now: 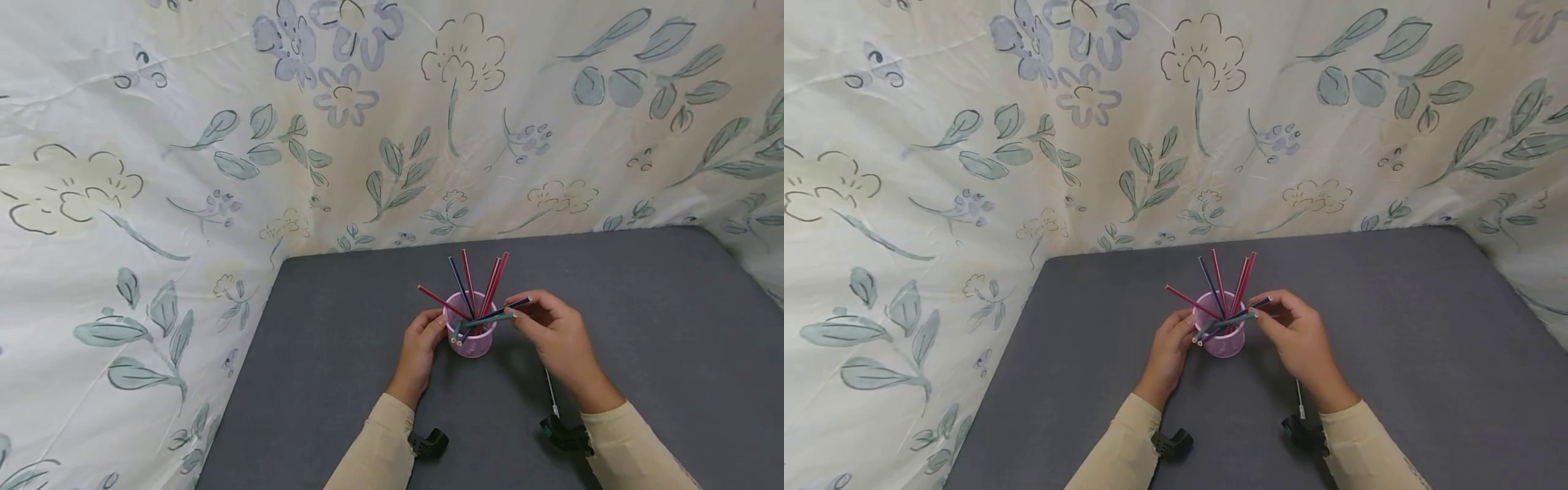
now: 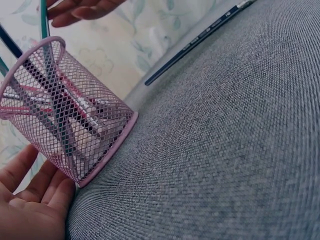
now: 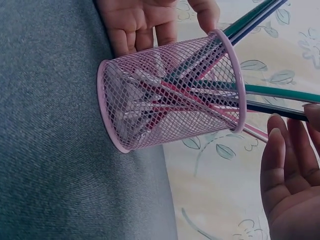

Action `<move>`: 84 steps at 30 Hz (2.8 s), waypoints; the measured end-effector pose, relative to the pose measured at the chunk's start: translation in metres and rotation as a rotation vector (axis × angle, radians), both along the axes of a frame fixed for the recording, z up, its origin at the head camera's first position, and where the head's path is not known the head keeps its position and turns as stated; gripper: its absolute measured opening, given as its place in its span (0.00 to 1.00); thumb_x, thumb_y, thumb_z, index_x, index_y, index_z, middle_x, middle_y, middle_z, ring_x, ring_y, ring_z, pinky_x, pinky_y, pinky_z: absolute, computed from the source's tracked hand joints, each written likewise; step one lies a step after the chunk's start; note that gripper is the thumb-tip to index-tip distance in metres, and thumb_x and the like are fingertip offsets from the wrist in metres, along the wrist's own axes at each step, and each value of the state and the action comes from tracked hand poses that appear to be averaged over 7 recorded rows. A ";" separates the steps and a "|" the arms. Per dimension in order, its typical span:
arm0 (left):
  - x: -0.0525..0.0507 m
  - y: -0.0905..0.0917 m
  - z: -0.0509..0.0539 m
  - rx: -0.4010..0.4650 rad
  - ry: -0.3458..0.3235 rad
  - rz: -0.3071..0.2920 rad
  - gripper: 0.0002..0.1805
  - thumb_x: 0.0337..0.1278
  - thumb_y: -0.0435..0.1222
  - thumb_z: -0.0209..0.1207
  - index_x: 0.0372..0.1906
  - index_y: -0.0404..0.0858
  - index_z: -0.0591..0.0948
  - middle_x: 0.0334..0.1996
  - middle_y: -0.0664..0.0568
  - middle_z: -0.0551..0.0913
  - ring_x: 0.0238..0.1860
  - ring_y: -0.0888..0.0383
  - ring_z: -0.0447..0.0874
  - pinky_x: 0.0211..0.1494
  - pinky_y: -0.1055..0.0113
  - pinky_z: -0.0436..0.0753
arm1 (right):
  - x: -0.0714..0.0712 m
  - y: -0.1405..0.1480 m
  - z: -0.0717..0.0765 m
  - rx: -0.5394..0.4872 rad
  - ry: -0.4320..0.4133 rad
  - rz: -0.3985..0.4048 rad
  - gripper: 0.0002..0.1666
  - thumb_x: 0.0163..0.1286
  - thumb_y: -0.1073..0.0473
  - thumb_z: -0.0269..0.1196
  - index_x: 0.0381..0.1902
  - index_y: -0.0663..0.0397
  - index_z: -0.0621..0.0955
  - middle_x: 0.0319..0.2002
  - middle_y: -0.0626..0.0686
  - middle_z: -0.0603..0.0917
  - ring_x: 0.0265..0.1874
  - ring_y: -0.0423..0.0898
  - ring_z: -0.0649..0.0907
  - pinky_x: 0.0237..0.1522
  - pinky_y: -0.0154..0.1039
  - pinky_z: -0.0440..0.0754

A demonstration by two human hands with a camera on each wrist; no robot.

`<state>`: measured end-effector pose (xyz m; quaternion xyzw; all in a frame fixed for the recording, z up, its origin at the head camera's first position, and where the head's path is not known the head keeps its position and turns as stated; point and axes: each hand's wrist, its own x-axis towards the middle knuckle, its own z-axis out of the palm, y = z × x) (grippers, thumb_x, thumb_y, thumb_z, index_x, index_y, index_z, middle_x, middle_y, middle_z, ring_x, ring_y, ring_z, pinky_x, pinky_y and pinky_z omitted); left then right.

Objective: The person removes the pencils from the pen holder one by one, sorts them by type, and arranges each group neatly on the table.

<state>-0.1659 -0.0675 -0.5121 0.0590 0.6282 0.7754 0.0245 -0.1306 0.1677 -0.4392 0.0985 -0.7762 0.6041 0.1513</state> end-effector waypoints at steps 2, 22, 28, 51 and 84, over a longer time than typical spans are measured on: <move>-0.001 0.000 0.001 -0.001 -0.001 0.003 0.21 0.81 0.38 0.57 0.62 0.22 0.80 0.59 0.33 0.83 0.61 0.37 0.83 0.73 0.49 0.75 | -0.001 0.001 0.001 0.001 0.011 -0.005 0.09 0.77 0.70 0.68 0.52 0.63 0.87 0.47 0.56 0.88 0.41 0.48 0.88 0.44 0.30 0.86; 0.000 0.000 -0.004 -0.015 -0.001 0.006 0.21 0.82 0.39 0.57 0.63 0.24 0.80 0.60 0.33 0.83 0.63 0.36 0.82 0.73 0.53 0.75 | 0.005 0.008 0.013 -0.062 0.085 -0.082 0.10 0.77 0.72 0.68 0.53 0.65 0.86 0.45 0.53 0.88 0.36 0.48 0.87 0.42 0.32 0.86; 0.002 0.002 -0.003 -0.005 0.004 0.008 0.21 0.82 0.38 0.56 0.63 0.23 0.80 0.60 0.33 0.83 0.63 0.36 0.81 0.72 0.54 0.76 | 0.007 0.013 0.019 -0.090 0.078 -0.108 0.11 0.77 0.72 0.68 0.54 0.68 0.85 0.48 0.53 0.88 0.40 0.46 0.88 0.44 0.32 0.86; -0.001 0.004 0.002 0.004 -0.011 0.012 0.22 0.81 0.38 0.57 0.63 0.22 0.80 0.60 0.33 0.83 0.63 0.37 0.82 0.71 0.55 0.77 | 0.003 0.028 0.035 -0.521 0.150 -0.030 0.13 0.78 0.78 0.61 0.56 0.82 0.75 0.49 0.66 0.80 0.47 0.53 0.89 0.52 0.42 0.87; 0.001 0.003 -0.003 0.005 0.005 0.017 0.21 0.81 0.38 0.57 0.62 0.23 0.80 0.59 0.35 0.84 0.62 0.38 0.83 0.71 0.56 0.77 | 0.008 0.039 0.020 -0.554 0.068 -0.127 0.15 0.78 0.75 0.64 0.60 0.74 0.78 0.45 0.61 0.79 0.37 0.47 0.86 0.36 0.36 0.89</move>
